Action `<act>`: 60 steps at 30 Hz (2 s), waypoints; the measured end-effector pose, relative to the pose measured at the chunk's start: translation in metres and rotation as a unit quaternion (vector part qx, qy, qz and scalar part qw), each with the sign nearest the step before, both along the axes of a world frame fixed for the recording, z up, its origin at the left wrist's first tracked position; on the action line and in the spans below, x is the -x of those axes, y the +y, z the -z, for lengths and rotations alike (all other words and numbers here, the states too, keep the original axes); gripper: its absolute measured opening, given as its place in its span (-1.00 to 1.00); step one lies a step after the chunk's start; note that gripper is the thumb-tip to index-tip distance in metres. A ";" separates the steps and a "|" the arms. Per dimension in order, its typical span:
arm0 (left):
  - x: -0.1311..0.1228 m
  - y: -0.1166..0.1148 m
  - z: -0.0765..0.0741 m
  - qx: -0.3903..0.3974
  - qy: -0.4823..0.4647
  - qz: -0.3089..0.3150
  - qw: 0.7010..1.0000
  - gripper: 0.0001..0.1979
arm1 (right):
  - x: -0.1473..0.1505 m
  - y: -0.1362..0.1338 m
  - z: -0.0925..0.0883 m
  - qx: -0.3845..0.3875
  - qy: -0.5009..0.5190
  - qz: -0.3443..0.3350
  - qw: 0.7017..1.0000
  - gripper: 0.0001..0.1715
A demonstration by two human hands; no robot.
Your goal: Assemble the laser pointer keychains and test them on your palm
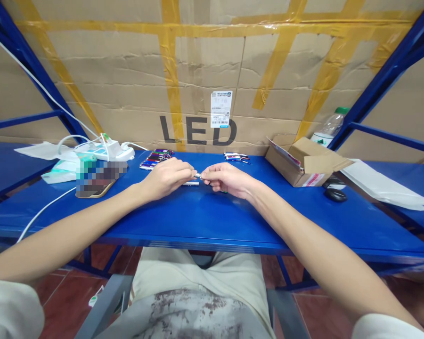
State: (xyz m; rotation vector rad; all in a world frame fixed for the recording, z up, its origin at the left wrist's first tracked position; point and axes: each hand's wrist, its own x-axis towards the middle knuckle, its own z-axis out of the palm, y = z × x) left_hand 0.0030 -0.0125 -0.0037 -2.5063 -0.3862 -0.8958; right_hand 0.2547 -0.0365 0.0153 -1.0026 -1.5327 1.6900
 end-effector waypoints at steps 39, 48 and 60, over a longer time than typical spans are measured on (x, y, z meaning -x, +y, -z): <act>-0.012 0.005 0.012 0.512 -0.244 -0.012 0.824 -0.57 | -0.003 0.009 0.016 -0.399 -0.294 -0.005 0.869 -0.82; -0.005 0.010 0.005 0.493 -0.241 0.053 0.834 -0.97 | -0.011 0.009 0.009 -0.456 -0.342 -0.095 0.816 -0.88; -0.005 0.007 0.002 0.480 -0.174 0.088 0.855 -0.88 | -0.016 0.006 0.002 -0.418 -0.351 -0.100 0.832 -0.90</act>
